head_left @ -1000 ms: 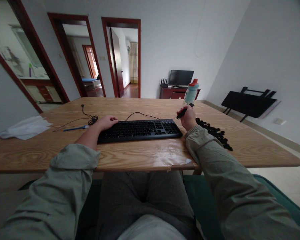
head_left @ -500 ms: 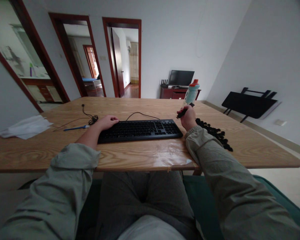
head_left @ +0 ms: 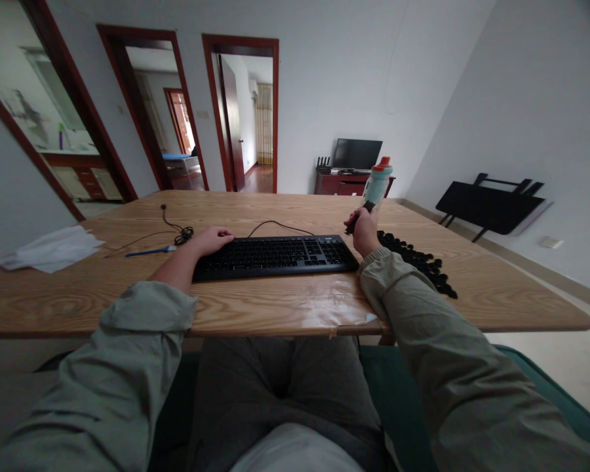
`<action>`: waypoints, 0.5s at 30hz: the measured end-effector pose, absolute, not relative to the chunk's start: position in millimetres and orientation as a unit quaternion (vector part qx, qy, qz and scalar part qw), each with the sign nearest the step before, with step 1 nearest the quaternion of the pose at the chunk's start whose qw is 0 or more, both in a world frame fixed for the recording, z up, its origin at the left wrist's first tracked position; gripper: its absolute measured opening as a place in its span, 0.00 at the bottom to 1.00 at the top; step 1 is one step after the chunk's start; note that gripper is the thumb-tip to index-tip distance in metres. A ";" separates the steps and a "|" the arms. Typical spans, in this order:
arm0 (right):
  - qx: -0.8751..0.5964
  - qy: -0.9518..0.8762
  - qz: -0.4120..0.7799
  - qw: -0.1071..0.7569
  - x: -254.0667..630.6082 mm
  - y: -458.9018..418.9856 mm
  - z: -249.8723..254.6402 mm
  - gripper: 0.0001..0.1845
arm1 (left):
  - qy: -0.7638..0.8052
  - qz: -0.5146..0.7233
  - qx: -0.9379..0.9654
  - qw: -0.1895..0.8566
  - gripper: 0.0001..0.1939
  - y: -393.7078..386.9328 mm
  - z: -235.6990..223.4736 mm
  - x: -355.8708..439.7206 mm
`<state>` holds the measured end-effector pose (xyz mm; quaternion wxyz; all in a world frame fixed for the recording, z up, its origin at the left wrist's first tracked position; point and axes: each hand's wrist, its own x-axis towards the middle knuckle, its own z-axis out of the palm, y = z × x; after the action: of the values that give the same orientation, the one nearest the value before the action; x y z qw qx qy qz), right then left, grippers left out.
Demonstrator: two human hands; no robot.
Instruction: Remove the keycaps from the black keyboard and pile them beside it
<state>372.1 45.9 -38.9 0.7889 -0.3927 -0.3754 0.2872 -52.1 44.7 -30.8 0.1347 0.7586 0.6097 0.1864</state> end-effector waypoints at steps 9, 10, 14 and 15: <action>-0.425 -0.427 0.252 0.757 361.5 49.4 -33.3 0.04 | 0.611 0.197 0.755 0.135 0.19 44.0 -31.8 -52.6; -0.422 -0.449 0.249 0.748 358.9 46.5 -32.3 0.05 | 0.612 0.194 0.754 0.135 0.18 43.9 -31.3 -52.5; -0.399 -0.505 0.269 0.716 350.9 35.3 -29.3 0.05 | 0.610 0.183 0.758 0.136 0.19 43.5 -29.7 -52.0; -0.391 -0.507 0.280 0.715 350.4 33.4 -28.8 0.05 | 0.610 0.184 0.759 0.136 0.19 43.6 -29.8 -52.0</action>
<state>350.4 33.4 -28.8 0.7150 -0.3912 -0.5075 0.2796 -52.0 43.6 -29.8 0.1357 0.7586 0.6102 0.1838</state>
